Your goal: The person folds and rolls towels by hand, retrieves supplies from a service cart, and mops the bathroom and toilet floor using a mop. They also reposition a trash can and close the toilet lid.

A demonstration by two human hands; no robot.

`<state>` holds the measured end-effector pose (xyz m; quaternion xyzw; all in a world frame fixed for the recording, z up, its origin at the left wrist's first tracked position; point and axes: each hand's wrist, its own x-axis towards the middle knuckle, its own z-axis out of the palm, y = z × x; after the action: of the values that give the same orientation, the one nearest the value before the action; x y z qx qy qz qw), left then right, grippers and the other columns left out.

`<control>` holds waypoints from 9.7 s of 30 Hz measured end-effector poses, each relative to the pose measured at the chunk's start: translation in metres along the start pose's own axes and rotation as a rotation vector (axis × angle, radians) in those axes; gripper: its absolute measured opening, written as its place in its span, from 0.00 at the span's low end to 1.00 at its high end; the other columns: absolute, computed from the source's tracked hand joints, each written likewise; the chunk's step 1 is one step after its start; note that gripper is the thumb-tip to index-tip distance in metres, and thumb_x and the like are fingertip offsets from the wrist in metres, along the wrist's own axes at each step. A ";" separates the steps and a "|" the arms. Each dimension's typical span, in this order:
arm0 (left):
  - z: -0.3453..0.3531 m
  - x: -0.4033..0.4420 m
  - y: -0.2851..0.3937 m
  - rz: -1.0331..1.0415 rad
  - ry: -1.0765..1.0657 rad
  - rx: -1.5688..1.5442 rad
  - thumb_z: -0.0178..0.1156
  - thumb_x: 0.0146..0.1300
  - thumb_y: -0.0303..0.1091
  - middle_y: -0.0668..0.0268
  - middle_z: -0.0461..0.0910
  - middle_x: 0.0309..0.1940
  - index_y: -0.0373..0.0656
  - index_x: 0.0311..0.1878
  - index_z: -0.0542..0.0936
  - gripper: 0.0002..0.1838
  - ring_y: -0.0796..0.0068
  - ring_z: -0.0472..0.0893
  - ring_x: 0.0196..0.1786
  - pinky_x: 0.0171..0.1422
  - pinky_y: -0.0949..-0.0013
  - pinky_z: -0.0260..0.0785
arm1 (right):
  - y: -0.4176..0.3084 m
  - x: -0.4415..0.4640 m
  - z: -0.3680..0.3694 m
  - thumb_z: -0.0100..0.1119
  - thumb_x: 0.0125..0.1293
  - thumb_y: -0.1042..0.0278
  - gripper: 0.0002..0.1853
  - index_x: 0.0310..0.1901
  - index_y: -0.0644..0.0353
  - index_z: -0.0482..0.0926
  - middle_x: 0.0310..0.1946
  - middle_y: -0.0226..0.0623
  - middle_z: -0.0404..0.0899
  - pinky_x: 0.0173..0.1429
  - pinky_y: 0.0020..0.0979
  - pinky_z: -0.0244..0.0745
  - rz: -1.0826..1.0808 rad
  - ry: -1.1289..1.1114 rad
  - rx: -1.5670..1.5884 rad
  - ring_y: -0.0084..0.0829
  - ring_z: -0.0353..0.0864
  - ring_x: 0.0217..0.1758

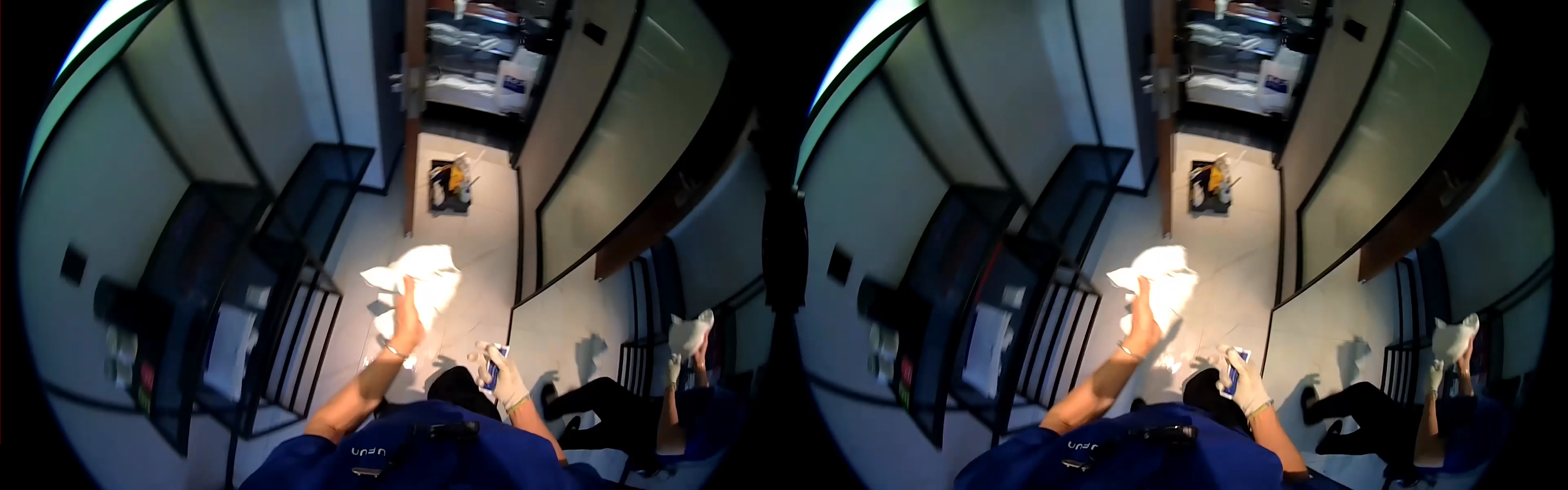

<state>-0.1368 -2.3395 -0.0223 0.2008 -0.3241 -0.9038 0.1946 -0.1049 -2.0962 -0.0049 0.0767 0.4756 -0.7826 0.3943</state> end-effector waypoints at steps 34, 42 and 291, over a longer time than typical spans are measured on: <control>0.360 0.868 -0.078 -0.387 -0.173 -0.250 0.56 0.64 0.44 0.59 0.74 0.56 0.35 0.59 0.70 0.26 0.64 0.74 0.57 0.65 0.60 0.63 | -0.746 0.781 -0.152 0.46 0.60 0.57 0.26 0.61 0.51 0.63 0.20 0.28 0.70 0.16 0.24 0.56 -0.194 0.060 -0.222 0.21 0.62 0.14; 0.374 1.071 -0.144 -0.440 0.207 -0.332 0.54 0.61 0.36 0.54 0.74 0.55 0.32 0.58 0.70 0.24 0.57 0.73 0.58 0.66 0.55 0.62 | -0.891 0.990 -0.206 0.45 0.63 0.57 0.22 0.59 0.51 0.66 0.22 0.26 0.69 0.19 0.25 0.59 -0.165 -0.255 0.330 0.23 0.63 0.17; -1.221 -1.612 0.323 -0.156 1.236 1.881 0.56 0.51 0.23 0.54 0.60 0.64 0.47 0.51 0.75 0.20 0.50 0.63 0.64 0.67 0.60 0.59 | 1.234 -0.443 0.685 0.47 0.59 0.74 0.20 0.56 0.56 0.70 0.49 0.50 0.72 0.47 0.43 0.73 -0.875 -1.675 -2.125 0.45 0.78 0.42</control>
<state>1.8919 -2.4134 -0.2924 0.7003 -0.7108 -0.0557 0.0359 1.2216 -2.6983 -0.2628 -0.8806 0.4424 0.0707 0.1543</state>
